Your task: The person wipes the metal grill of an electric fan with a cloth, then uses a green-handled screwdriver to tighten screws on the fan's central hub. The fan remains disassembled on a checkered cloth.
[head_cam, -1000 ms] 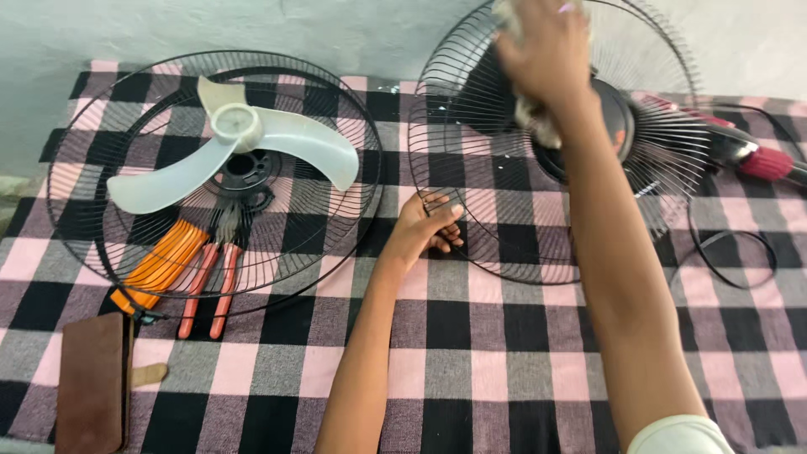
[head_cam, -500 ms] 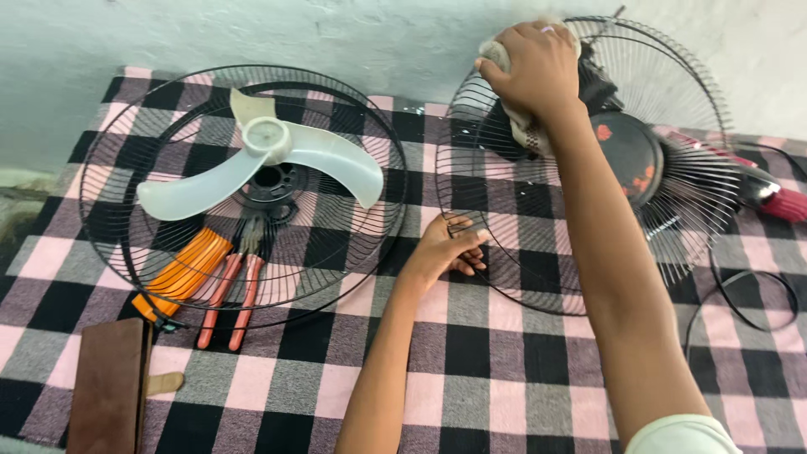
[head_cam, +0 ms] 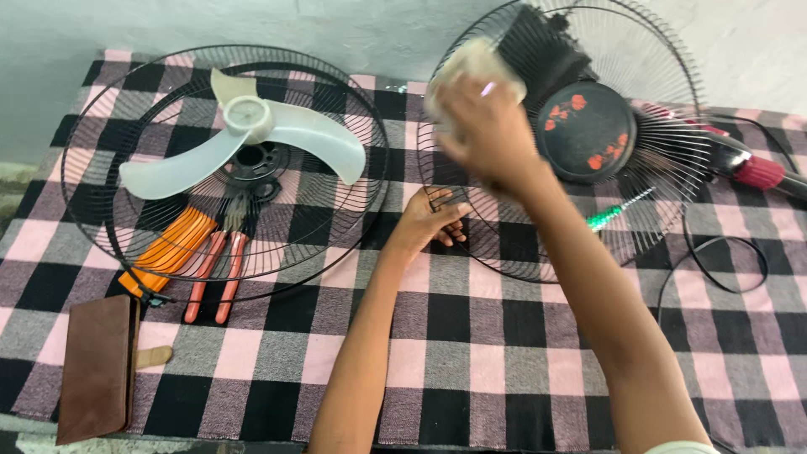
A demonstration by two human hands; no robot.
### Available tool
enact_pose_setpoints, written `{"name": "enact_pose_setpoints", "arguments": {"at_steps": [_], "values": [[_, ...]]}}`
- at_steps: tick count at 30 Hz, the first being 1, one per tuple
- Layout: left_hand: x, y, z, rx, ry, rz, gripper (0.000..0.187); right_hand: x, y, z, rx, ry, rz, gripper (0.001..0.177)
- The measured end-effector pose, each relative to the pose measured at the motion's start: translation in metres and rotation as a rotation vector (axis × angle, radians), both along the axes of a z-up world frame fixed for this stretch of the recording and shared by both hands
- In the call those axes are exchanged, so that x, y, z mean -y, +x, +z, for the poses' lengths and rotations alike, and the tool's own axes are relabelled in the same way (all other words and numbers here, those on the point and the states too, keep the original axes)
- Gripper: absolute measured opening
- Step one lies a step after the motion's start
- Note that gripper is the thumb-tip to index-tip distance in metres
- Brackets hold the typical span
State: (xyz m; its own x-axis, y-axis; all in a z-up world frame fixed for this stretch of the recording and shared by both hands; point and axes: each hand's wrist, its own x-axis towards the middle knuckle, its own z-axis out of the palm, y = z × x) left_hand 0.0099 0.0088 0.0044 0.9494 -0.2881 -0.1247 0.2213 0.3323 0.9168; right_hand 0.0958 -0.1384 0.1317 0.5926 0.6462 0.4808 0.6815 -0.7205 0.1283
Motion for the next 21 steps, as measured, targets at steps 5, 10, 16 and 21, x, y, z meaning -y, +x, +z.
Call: {"name": "enact_pose_setpoints", "arguments": {"at_steps": [5,10,16,21], "values": [[-0.001,-0.004,0.005,0.016,-0.035,-0.016,0.092,0.053,-0.075,-0.010,-0.091,0.008,0.084,0.046],[-0.002,-0.002,0.008,-0.011,0.039,-0.007,0.096,0.176,-0.103,-0.046,-0.104,0.547,-0.317,0.051],[0.000,-0.002,0.010,0.031,0.085,0.022,0.097,0.264,-0.102,-0.110,-0.633,1.975,-0.296,0.052],[0.005,-0.011,0.020,0.182,-0.002,0.101,0.092,0.257,-0.103,-0.142,-0.280,1.847,-0.342,0.055]]}}
